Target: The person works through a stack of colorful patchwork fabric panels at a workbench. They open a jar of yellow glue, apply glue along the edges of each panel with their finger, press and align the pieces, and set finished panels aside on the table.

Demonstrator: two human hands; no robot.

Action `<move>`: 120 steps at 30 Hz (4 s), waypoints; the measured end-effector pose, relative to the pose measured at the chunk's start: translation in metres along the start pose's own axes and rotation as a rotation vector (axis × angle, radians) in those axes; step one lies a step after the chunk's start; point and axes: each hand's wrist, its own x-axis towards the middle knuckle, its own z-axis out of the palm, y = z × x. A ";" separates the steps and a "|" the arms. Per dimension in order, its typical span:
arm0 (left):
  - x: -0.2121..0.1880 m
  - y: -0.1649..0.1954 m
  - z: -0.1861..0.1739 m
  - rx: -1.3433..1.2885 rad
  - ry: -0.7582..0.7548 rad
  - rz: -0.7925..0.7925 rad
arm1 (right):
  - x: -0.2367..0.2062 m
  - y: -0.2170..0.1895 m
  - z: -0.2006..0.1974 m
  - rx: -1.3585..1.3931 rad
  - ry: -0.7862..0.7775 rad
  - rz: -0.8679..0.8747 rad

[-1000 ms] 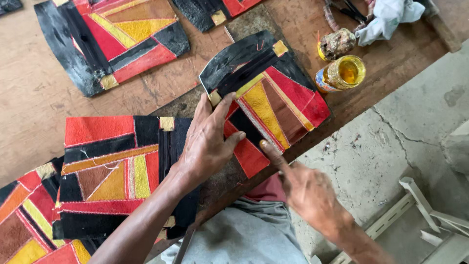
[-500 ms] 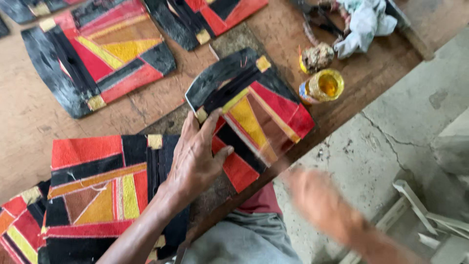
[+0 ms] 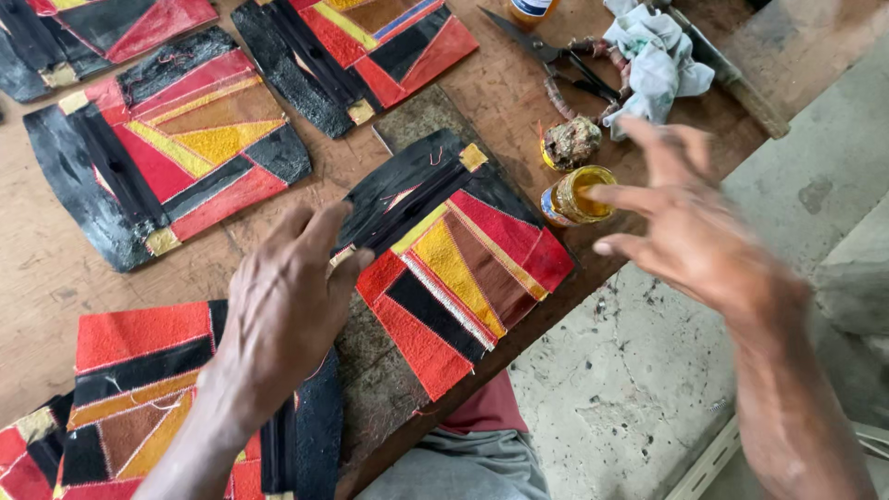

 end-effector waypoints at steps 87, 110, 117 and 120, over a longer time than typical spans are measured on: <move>0.006 -0.049 -0.007 -0.852 0.130 -0.183 | -0.011 -0.008 -0.018 0.043 0.004 0.079; -0.057 -0.016 0.065 -0.291 0.138 -0.029 | -0.080 -0.047 -0.049 0.694 0.562 0.120; -0.058 -0.017 0.064 -0.267 0.108 -0.039 | -0.090 -0.050 0.065 1.629 0.056 0.216; -0.059 -0.017 0.065 -0.269 0.120 -0.007 | -0.101 -0.072 0.105 1.485 -0.228 0.342</move>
